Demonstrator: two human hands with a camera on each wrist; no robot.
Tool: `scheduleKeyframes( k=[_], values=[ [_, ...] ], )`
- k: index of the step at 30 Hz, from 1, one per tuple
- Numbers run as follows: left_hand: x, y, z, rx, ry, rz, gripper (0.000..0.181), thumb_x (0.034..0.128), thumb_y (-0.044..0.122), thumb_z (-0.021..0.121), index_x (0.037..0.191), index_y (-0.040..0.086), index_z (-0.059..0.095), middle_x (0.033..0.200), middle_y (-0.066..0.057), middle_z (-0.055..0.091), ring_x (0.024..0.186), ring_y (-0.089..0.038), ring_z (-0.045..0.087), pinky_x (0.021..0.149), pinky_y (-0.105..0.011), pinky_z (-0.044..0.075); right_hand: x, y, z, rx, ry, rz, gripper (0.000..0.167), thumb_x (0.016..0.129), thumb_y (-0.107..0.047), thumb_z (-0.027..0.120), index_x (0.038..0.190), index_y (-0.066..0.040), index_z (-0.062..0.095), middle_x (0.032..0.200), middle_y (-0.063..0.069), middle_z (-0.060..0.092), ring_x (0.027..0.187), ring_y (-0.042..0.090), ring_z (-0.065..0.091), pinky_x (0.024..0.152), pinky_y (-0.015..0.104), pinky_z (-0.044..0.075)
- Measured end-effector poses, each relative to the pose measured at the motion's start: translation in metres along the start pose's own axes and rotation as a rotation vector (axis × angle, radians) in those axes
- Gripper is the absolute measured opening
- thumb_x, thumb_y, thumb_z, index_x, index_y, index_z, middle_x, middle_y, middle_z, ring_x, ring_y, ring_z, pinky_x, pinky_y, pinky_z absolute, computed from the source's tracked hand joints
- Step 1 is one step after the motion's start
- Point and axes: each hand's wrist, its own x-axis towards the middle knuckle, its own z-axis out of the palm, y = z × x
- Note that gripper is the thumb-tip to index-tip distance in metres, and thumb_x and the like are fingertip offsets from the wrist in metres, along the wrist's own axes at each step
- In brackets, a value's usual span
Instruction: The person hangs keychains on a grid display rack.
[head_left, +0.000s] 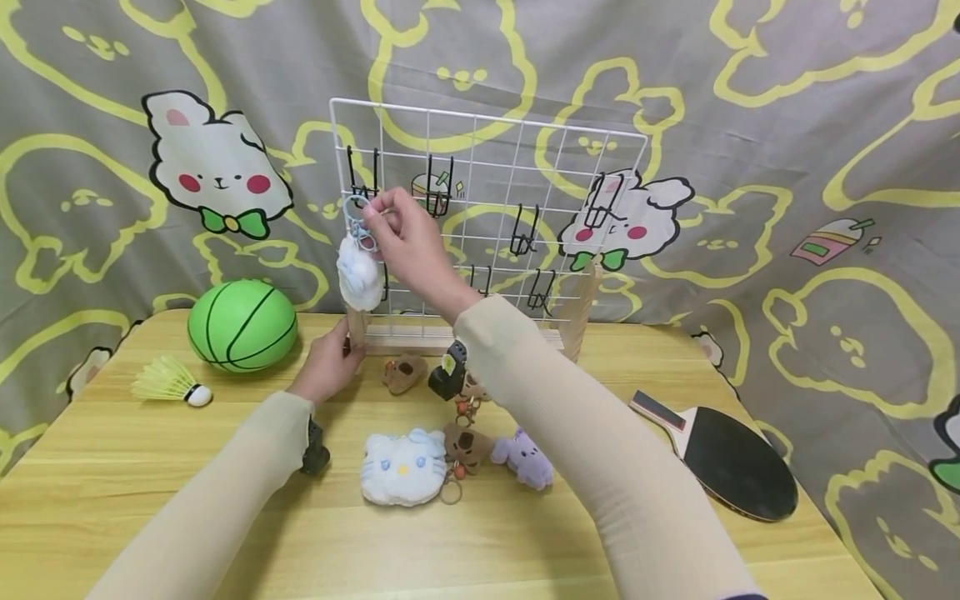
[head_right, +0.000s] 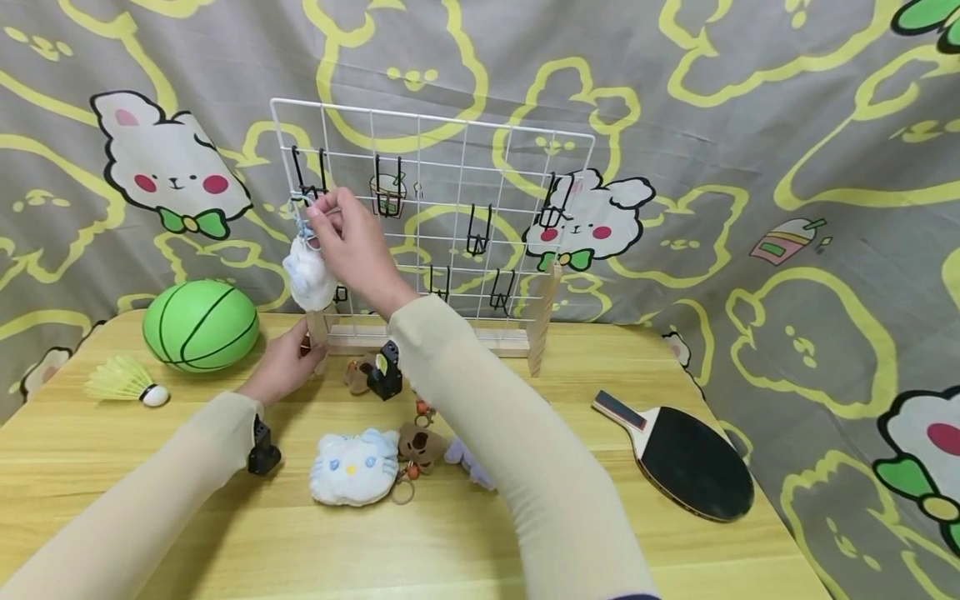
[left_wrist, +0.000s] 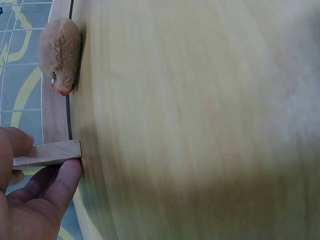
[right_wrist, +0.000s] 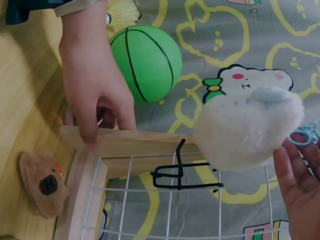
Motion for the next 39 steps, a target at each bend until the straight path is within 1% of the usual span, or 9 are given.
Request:
scheduleKeyframes(
  k=[5, 8, 11, 16, 22, 27, 33, 36, 39],
  values=[
    [0.0, 0.0, 0.0, -0.007, -0.002, 0.004, 0.045, 0.1056, 0.006, 0.05, 0.148, -0.007, 0.042, 0.136, -0.042, 0.059, 0.122, -0.056, 0.064, 0.101, -0.063, 0.057, -0.003, 0.002, -0.005, 0.001, -0.017, -0.001, 0.02, 0.111, -0.016, 0.051, 0.12, 0.001, 0.056, 0.117, 0.022, 0.075, 0.105, 0.028, 0.075, 0.086, 0.026, 0.065],
    [0.001, -0.002, 0.001, -0.009, 0.004, 0.007, 0.048, 0.1059, 0.006, 0.05, 0.151, -0.007, 0.04, 0.134, -0.041, 0.061, 0.117, -0.053, 0.067, 0.095, -0.059, 0.06, -0.005, 0.003, -0.008, -0.027, -0.026, -0.011, 0.019, 0.111, -0.016, 0.051, 0.121, 0.0, 0.057, 0.117, 0.02, 0.076, 0.103, 0.025, 0.074, 0.086, 0.025, 0.064],
    [0.002, -0.002, 0.001, -0.016, 0.003, 0.005, 0.052, 0.1057, 0.006, 0.049, 0.154, -0.007, 0.037, 0.134, -0.042, 0.06, 0.114, -0.052, 0.068, 0.091, -0.057, 0.062, -0.009, 0.007, -0.012, -0.056, -0.023, -0.032, 0.019, 0.11, -0.015, 0.052, 0.121, 0.0, 0.058, 0.121, 0.019, 0.076, 0.109, 0.023, 0.074, 0.091, 0.025, 0.062],
    [0.003, -0.002, 0.001, -0.03, -0.009, -0.011, 0.056, 0.1056, 0.005, 0.049, 0.157, -0.007, 0.033, 0.141, -0.042, 0.055, 0.121, -0.053, 0.065, 0.094, -0.057, 0.062, -0.019, 0.013, -0.018, -0.122, -0.02, -0.06, 0.021, 0.11, -0.018, 0.053, 0.122, -0.001, 0.058, 0.126, 0.015, 0.076, 0.121, 0.023, 0.073, 0.103, 0.029, 0.059],
    [0.002, -0.001, -0.001, -0.031, -0.012, -0.014, 0.053, 0.1057, 0.005, 0.049, 0.155, -0.007, 0.036, 0.138, -0.042, 0.058, 0.118, -0.052, 0.067, 0.092, -0.056, 0.063, -0.038, 0.021, -0.023, -0.212, -0.06, -0.049, 0.026, 0.111, -0.023, 0.052, 0.129, -0.004, 0.056, 0.133, 0.013, 0.073, 0.128, 0.024, 0.069, 0.114, 0.034, 0.054],
    [0.001, -0.001, -0.001, -0.024, 0.002, -0.011, 0.048, 0.1051, 0.005, 0.05, 0.15, -0.008, 0.04, 0.13, -0.042, 0.062, 0.108, -0.049, 0.07, 0.085, -0.053, 0.064, -0.052, 0.031, -0.026, -0.249, -0.084, -0.032, 0.028, 0.112, -0.023, 0.05, 0.131, -0.004, 0.055, 0.137, 0.013, 0.069, 0.13, 0.023, 0.067, 0.115, 0.035, 0.053],
    [0.0, -0.001, 0.0, -0.025, 0.004, -0.006, 0.049, 0.1053, 0.004, 0.049, 0.151, -0.009, 0.039, 0.132, -0.042, 0.061, 0.112, -0.051, 0.069, 0.089, -0.056, 0.064, -0.073, 0.053, -0.027, -0.273, -0.12, -0.039, 0.024, 0.11, -0.016, 0.052, 0.128, 0.0, 0.057, 0.128, 0.014, 0.071, 0.122, 0.025, 0.07, 0.109, 0.031, 0.057],
    [0.0, -0.002, 0.001, -0.035, -0.002, -0.004, 0.05, 0.1056, 0.004, 0.049, 0.153, -0.009, 0.037, 0.134, -0.042, 0.059, 0.116, -0.053, 0.067, 0.092, -0.057, 0.063, -0.086, 0.068, -0.027, -0.3, -0.189, -0.015, 0.021, 0.109, -0.016, 0.055, 0.123, -0.002, 0.061, 0.119, 0.013, 0.073, 0.112, 0.024, 0.073, 0.1, 0.028, 0.06],
    [0.0, -0.003, 0.002, -0.037, -0.006, -0.005, 0.05, 0.106, 0.004, 0.049, 0.153, -0.009, 0.037, 0.134, -0.042, 0.059, 0.117, -0.053, 0.067, 0.093, -0.057, 0.063, -0.097, 0.083, -0.026, -0.348, -0.316, 0.011, 0.018, 0.106, -0.014, 0.059, 0.118, -0.002, 0.064, 0.112, 0.013, 0.075, 0.105, 0.026, 0.073, 0.093, 0.024, 0.06]
  ],
)
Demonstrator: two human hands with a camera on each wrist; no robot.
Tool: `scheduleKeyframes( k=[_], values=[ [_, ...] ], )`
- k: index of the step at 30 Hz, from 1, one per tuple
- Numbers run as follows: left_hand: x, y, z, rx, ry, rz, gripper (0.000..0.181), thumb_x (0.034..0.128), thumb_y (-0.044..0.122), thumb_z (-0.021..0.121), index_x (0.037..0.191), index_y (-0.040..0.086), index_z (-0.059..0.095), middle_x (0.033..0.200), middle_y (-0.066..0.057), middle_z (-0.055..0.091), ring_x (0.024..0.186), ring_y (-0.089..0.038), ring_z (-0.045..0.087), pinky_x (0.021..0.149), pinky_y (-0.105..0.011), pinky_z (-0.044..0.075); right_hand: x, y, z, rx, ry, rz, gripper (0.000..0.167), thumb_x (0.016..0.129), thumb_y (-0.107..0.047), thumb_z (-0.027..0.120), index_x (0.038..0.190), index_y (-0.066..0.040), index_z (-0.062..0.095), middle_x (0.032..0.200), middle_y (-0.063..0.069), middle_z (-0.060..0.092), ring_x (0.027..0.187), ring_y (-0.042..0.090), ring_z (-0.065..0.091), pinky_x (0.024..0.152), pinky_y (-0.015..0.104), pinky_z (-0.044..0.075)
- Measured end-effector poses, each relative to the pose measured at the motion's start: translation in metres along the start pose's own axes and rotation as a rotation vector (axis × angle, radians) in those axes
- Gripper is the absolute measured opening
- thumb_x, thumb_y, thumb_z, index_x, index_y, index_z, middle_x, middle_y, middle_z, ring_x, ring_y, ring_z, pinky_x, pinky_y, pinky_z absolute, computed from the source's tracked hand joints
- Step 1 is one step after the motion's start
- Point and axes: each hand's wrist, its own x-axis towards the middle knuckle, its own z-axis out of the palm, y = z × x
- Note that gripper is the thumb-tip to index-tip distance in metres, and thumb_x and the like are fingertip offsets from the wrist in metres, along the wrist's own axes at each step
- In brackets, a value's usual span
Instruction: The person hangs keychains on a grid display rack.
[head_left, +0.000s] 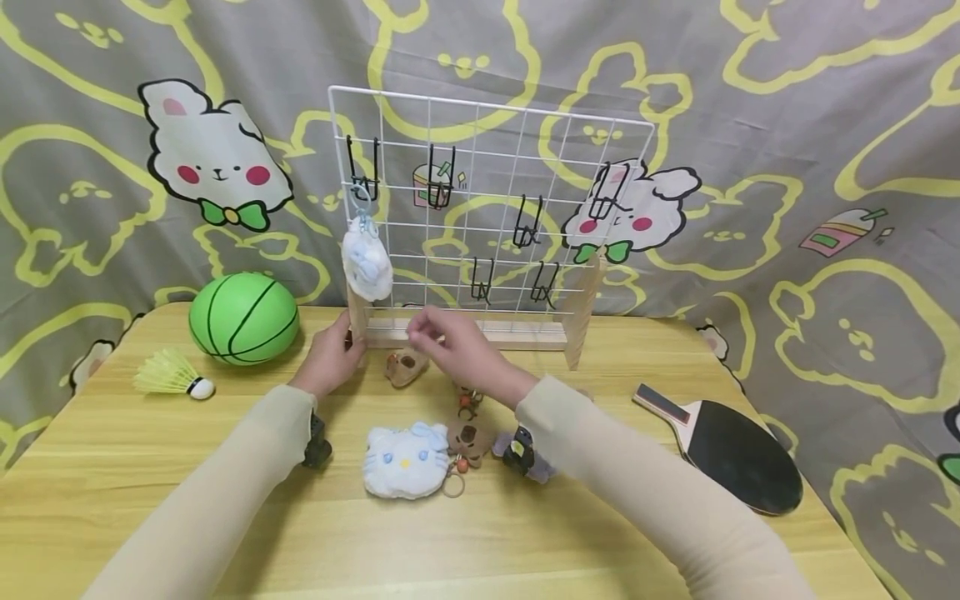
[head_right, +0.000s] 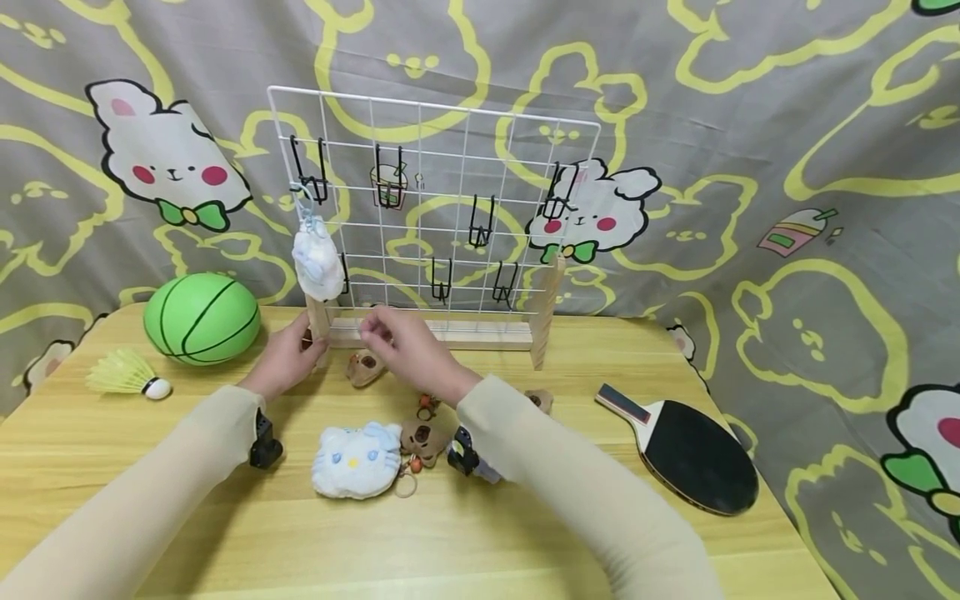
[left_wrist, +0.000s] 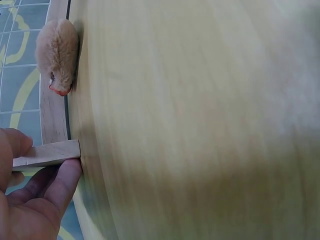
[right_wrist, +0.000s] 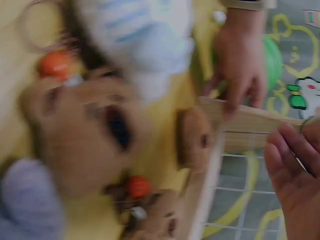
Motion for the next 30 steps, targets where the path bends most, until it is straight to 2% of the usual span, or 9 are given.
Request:
scheduleKeyframes(
  k=[6, 9, 13, 18, 22, 27, 30],
  values=[
    [0.001, -0.003, 0.001, 0.01, 0.007, -0.001, 0.048, 0.1058, 0.005, 0.049, 0.151, -0.009, 0.039, 0.13, -0.042, 0.062, 0.113, -0.051, 0.068, 0.089, -0.056, 0.063, -0.013, 0.021, 0.017, -0.123, -0.276, 0.054, 0.016, 0.102, -0.008, 0.065, 0.116, -0.003, 0.068, 0.109, 0.008, 0.075, 0.098, 0.017, 0.07, 0.088, 0.02, 0.058],
    [0.001, -0.003, 0.001, 0.013, 0.009, -0.001, 0.048, 0.1056, 0.005, 0.049, 0.15, -0.009, 0.04, 0.129, -0.041, 0.062, 0.111, -0.051, 0.069, 0.088, -0.056, 0.063, -0.019, 0.027, 0.023, -0.142, -0.398, 0.085, 0.016, 0.102, -0.007, 0.065, 0.117, -0.005, 0.069, 0.107, 0.007, 0.076, 0.095, 0.012, 0.069, 0.086, 0.018, 0.057],
    [0.0, 0.0, 0.001, 0.014, 0.014, 0.003, 0.048, 0.1049, 0.004, 0.05, 0.15, -0.009, 0.04, 0.13, -0.042, 0.062, 0.113, -0.052, 0.068, 0.09, -0.057, 0.063, -0.022, 0.03, 0.028, -0.127, -0.507, 0.081, 0.016, 0.1, -0.005, 0.066, 0.115, -0.006, 0.07, 0.109, 0.007, 0.077, 0.097, 0.009, 0.069, 0.088, 0.015, 0.056],
    [0.0, 0.004, -0.001, 0.018, 0.023, 0.009, 0.047, 0.1037, 0.004, 0.051, 0.148, -0.009, 0.042, 0.129, -0.042, 0.063, 0.113, -0.052, 0.068, 0.093, -0.059, 0.061, -0.024, 0.03, 0.03, -0.097, -0.592, 0.038, 0.021, 0.099, 0.0, 0.064, 0.117, -0.006, 0.072, 0.112, 0.008, 0.076, 0.1, 0.007, 0.067, 0.092, 0.012, 0.054],
    [0.0, 0.005, -0.001, 0.017, 0.019, 0.009, 0.047, 0.1043, 0.004, 0.051, 0.149, -0.009, 0.042, 0.128, -0.042, 0.063, 0.11, -0.05, 0.069, 0.089, -0.056, 0.062, -0.026, 0.03, 0.032, -0.068, -0.64, 0.053, 0.027, 0.097, 0.003, 0.064, 0.122, -0.006, 0.071, 0.112, 0.007, 0.073, 0.101, 0.008, 0.065, 0.091, 0.011, 0.052],
    [0.0, 0.003, 0.0, 0.014, 0.019, 0.011, 0.047, 0.1046, 0.005, 0.05, 0.149, -0.008, 0.042, 0.128, -0.042, 0.063, 0.11, -0.05, 0.07, 0.086, -0.055, 0.063, -0.027, 0.031, 0.036, -0.08, -0.645, 0.068, 0.022, 0.097, 0.0, 0.065, 0.118, -0.007, 0.068, 0.098, 0.001, 0.067, 0.088, 0.005, 0.059, 0.079, 0.012, 0.051],
    [0.0, 0.002, 0.0, 0.016, 0.019, 0.007, 0.047, 0.1046, 0.005, 0.051, 0.149, -0.008, 0.042, 0.128, -0.041, 0.063, 0.111, -0.051, 0.069, 0.089, -0.056, 0.062, -0.026, 0.03, 0.039, -0.075, -0.627, 0.077, 0.023, 0.098, -0.002, 0.066, 0.12, -0.008, 0.065, 0.096, 0.0, 0.066, 0.084, 0.002, 0.056, 0.077, 0.013, 0.05]
  ],
)
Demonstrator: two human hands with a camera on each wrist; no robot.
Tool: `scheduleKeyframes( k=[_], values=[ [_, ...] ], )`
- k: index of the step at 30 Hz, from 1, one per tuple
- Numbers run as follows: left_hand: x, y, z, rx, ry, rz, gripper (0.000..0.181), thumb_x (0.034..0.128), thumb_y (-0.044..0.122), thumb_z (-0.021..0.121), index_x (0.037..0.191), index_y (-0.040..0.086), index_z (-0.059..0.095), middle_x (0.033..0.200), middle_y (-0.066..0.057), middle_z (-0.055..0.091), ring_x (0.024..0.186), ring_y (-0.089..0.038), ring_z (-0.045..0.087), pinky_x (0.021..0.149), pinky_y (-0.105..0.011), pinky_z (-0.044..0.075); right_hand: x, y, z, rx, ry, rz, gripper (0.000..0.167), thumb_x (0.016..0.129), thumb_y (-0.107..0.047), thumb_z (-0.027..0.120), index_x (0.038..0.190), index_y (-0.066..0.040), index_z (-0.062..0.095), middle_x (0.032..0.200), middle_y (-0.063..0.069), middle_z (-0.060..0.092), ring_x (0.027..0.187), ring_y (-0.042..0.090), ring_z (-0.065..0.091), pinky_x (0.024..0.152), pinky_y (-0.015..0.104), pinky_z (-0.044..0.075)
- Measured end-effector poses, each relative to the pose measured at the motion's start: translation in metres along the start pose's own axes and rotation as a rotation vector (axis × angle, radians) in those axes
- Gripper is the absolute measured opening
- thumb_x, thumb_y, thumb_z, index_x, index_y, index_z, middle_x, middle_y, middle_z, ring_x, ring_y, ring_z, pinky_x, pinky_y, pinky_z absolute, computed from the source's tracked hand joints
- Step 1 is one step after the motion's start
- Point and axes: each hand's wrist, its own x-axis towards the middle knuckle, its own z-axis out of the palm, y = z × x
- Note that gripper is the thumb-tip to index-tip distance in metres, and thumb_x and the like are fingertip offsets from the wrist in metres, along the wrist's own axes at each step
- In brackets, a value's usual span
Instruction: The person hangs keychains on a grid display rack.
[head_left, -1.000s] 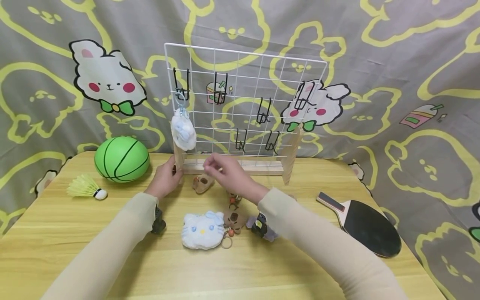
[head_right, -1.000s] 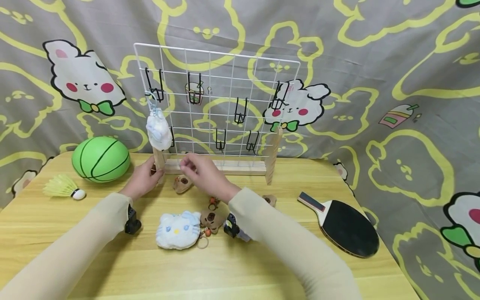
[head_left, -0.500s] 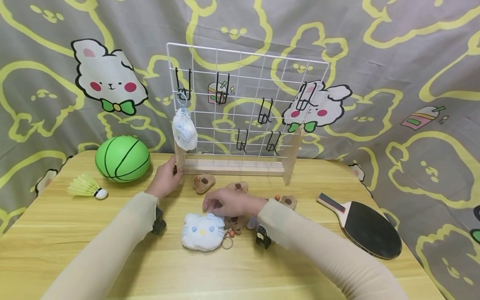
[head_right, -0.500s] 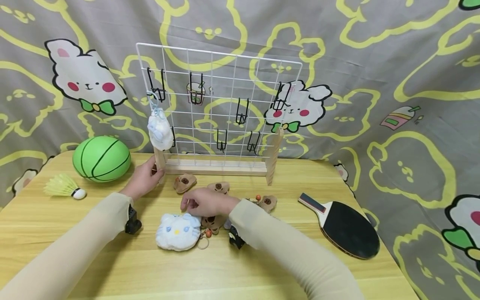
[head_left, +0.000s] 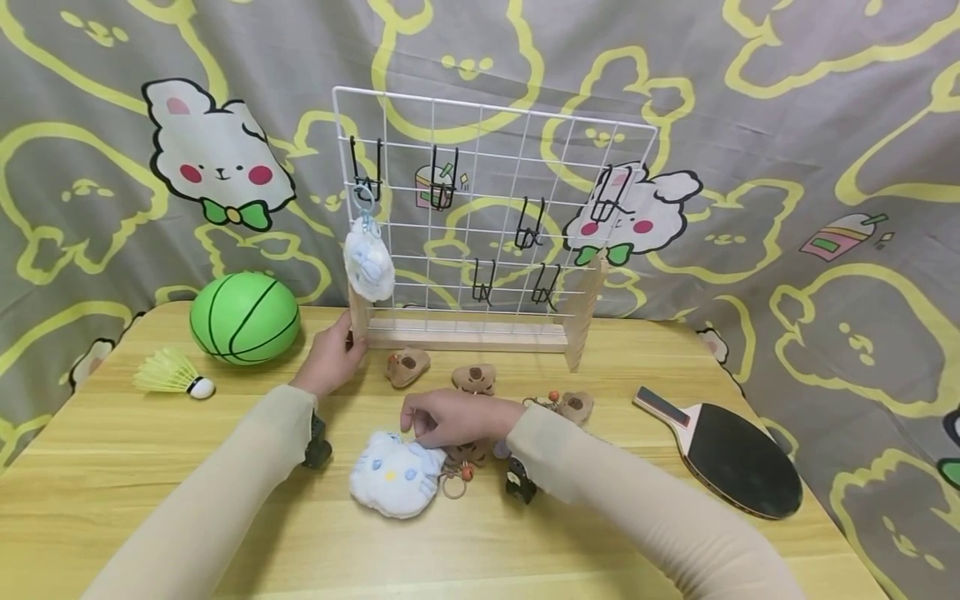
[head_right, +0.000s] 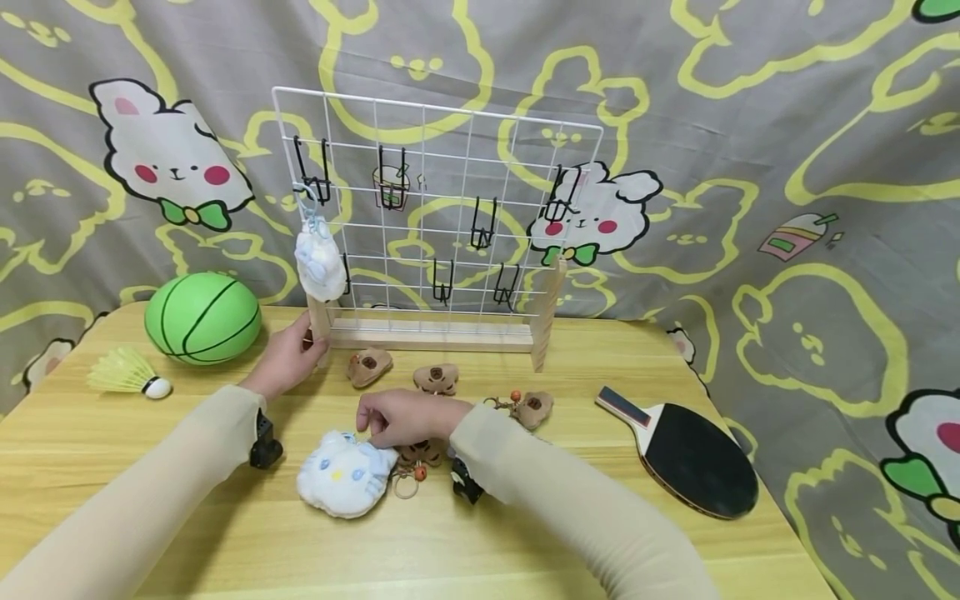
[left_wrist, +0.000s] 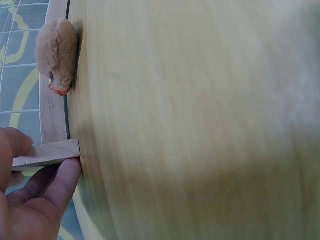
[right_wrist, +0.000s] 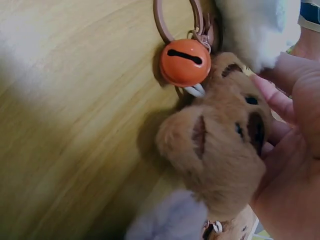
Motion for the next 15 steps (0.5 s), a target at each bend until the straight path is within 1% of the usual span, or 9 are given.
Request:
scheduleKeyframes(
  k=[4, 7, 11, 15],
  values=[
    [0.0, -0.001, 0.0, 0.001, -0.004, -0.01, 0.047, 0.105, 0.006, 0.051, 0.149, -0.007, 0.041, 0.129, -0.041, 0.063, 0.114, -0.051, 0.068, 0.091, -0.058, 0.061, 0.003, -0.002, 0.001, 0.011, 0.009, -0.022, 0.034, 0.097, -0.001, 0.066, 0.13, -0.01, 0.065, 0.104, 0.004, 0.068, 0.089, 0.003, 0.057, 0.082, 0.014, 0.051],
    [-0.001, -0.001, 0.0, 0.002, -0.002, -0.003, 0.048, 0.1048, 0.006, 0.05, 0.149, -0.008, 0.041, 0.13, -0.042, 0.062, 0.114, -0.052, 0.068, 0.091, -0.058, 0.062, 0.005, -0.004, 0.002, -0.027, -0.001, -0.056, 0.039, 0.097, -0.002, 0.066, 0.134, -0.012, 0.066, 0.109, 0.007, 0.068, 0.095, 0.005, 0.058, 0.085, 0.014, 0.051],
    [-0.001, -0.001, 0.0, 0.0, 0.0, 0.002, 0.048, 0.1048, 0.005, 0.05, 0.149, -0.009, 0.041, 0.129, -0.042, 0.062, 0.113, -0.052, 0.068, 0.09, -0.058, 0.062, 0.008, -0.006, 0.004, -0.087, -0.012, -0.093, 0.037, 0.1, -0.005, 0.066, 0.135, -0.014, 0.066, 0.111, 0.007, 0.068, 0.097, 0.005, 0.057, 0.087, 0.014, 0.049],
    [-0.001, 0.0, 0.0, -0.004, -0.003, -0.002, 0.048, 0.1048, 0.006, 0.05, 0.15, -0.008, 0.04, 0.129, -0.042, 0.062, 0.112, -0.052, 0.068, 0.089, -0.057, 0.062, 0.012, -0.006, 0.006, -0.12, -0.004, -0.113, 0.035, 0.1, -0.005, 0.066, 0.134, -0.014, 0.067, 0.112, 0.007, 0.068, 0.097, 0.006, 0.057, 0.087, 0.014, 0.049]
  ],
)
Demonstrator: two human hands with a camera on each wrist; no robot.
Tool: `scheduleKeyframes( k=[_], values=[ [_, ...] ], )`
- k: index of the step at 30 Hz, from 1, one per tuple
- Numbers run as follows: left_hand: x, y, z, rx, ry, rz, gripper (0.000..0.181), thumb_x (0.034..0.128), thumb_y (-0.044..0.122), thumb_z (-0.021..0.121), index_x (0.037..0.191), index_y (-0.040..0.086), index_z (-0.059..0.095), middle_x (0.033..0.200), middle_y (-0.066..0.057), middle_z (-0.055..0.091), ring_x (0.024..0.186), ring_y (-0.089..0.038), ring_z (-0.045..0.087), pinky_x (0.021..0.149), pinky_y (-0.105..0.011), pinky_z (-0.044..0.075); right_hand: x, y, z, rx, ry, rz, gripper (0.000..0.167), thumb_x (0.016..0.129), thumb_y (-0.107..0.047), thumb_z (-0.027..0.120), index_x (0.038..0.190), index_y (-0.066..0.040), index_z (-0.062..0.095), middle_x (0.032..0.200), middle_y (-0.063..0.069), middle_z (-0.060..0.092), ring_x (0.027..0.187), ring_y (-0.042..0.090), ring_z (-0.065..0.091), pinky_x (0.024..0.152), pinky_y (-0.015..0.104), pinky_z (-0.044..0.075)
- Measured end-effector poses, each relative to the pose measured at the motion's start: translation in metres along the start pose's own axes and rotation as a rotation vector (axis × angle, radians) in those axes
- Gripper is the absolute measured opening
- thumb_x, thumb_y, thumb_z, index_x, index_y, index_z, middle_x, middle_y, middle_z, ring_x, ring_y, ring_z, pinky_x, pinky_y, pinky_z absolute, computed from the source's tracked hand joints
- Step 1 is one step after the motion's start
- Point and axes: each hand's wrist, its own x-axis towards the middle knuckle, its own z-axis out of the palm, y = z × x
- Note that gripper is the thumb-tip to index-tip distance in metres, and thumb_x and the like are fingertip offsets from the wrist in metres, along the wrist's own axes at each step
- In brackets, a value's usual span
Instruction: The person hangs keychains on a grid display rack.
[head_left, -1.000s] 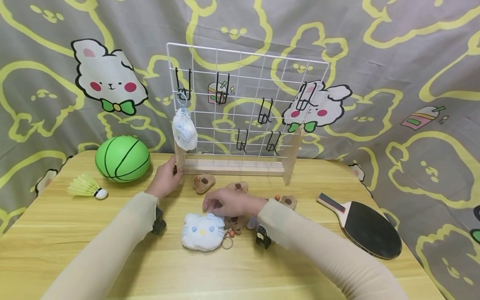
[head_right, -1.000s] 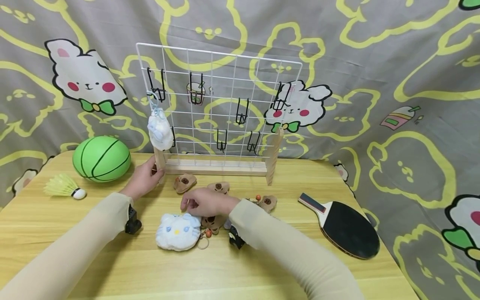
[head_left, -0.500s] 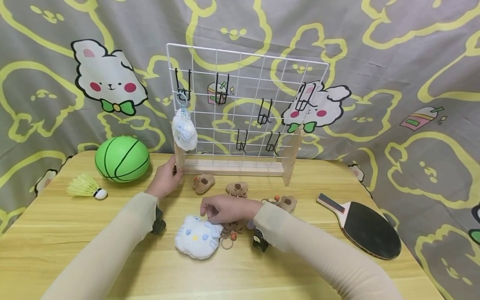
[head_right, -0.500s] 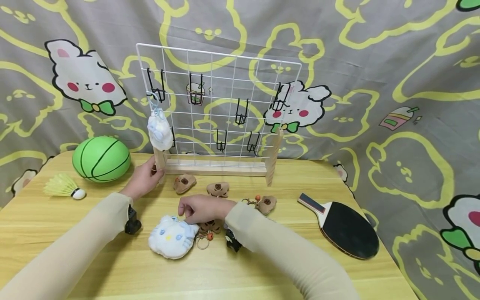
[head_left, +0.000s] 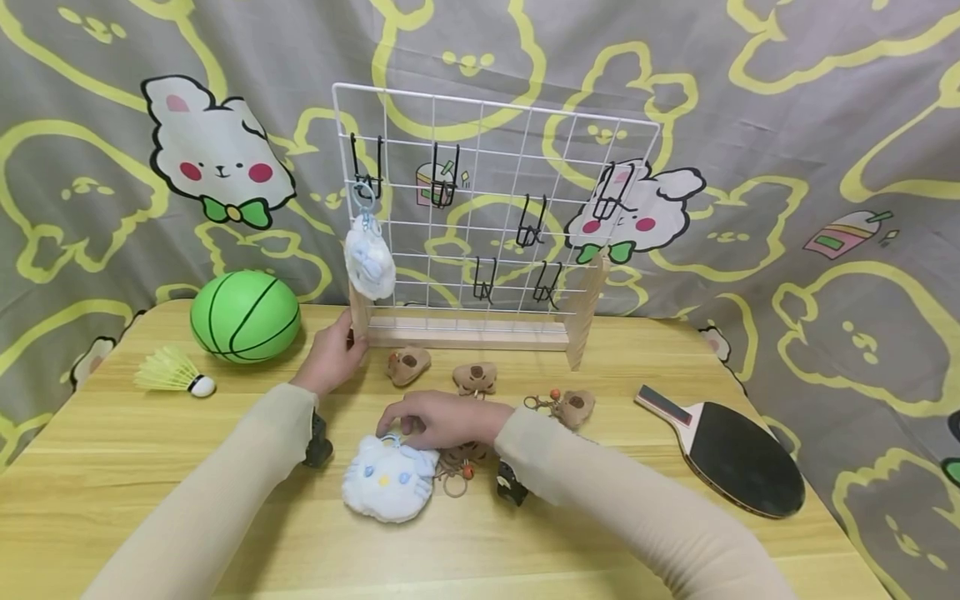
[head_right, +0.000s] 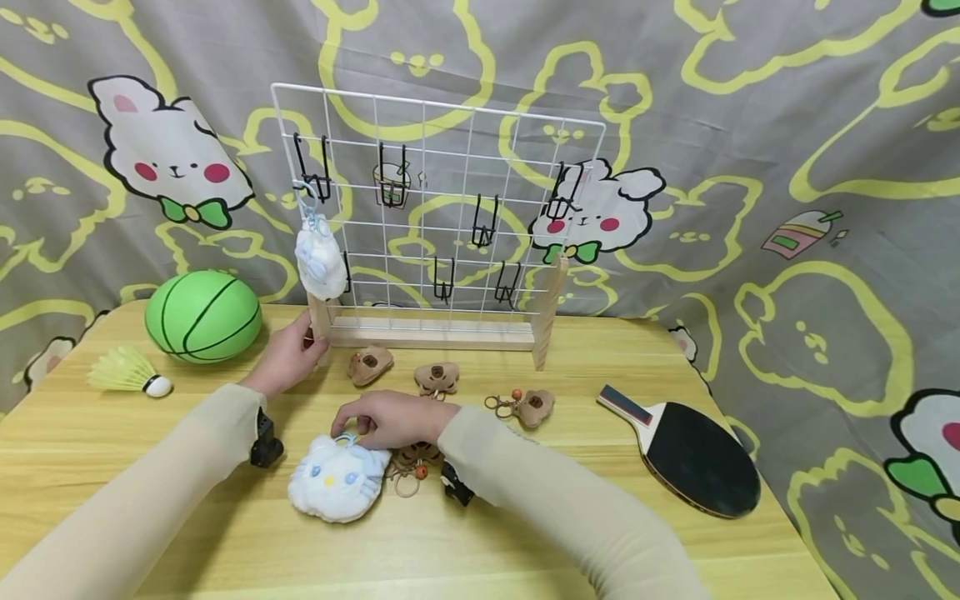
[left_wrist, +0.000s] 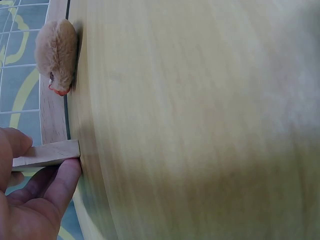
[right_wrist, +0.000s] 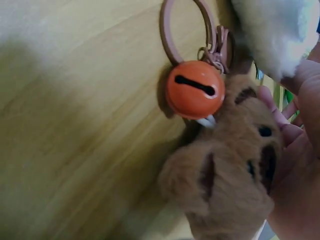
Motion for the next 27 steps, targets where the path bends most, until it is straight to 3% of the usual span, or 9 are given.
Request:
scheduleKeyframes(
  k=[8, 15, 21, 27],
  values=[
    [-0.0001, 0.0003, -0.0008, 0.01, 0.0, -0.004, 0.048, 0.1043, 0.005, 0.051, 0.149, -0.009, 0.041, 0.128, -0.043, 0.062, 0.112, -0.052, 0.068, 0.091, -0.059, 0.062, 0.0021, 0.0014, 0.0031, -0.004, 0.021, 0.01, 0.03, 0.099, -0.002, 0.066, 0.127, -0.013, 0.068, 0.111, 0.006, 0.067, 0.097, 0.007, 0.057, 0.086, 0.013, 0.049],
    [-0.0002, 0.0008, -0.0002, 0.003, -0.005, -0.007, 0.049, 0.1045, 0.005, 0.05, 0.15, -0.009, 0.039, 0.131, -0.043, 0.061, 0.115, -0.053, 0.067, 0.095, -0.06, 0.061, 0.0022, 0.0031, 0.0043, 0.042, 0.038, 0.07, 0.019, 0.095, 0.003, 0.067, 0.109, -0.01, 0.068, 0.103, 0.003, 0.065, 0.091, 0.005, 0.054, 0.083, 0.013, 0.048],
    [-0.0007, -0.001, -0.0007, 0.007, -0.012, -0.014, 0.051, 0.1045, 0.005, 0.05, 0.152, -0.009, 0.038, 0.133, -0.043, 0.06, 0.116, -0.054, 0.067, 0.095, -0.061, 0.06, 0.0001, 0.0061, 0.0033, 0.109, 0.034, 0.083, 0.012, 0.098, -0.001, 0.066, 0.107, -0.008, 0.07, 0.106, 0.004, 0.07, 0.094, 0.004, 0.059, 0.089, 0.012, 0.052],
    [0.0003, 0.0005, -0.0012, 0.003, -0.017, -0.014, 0.052, 0.1048, 0.004, 0.05, 0.153, -0.009, 0.036, 0.136, -0.043, 0.058, 0.118, -0.054, 0.066, 0.095, -0.059, 0.061, -0.0044, 0.0078, -0.0014, 0.167, 0.045, 0.083, 0.009, 0.104, -0.014, 0.065, 0.105, -0.009, 0.072, 0.103, 0.004, 0.075, 0.087, -0.002, 0.061, 0.086, 0.013, 0.055]
  ],
)
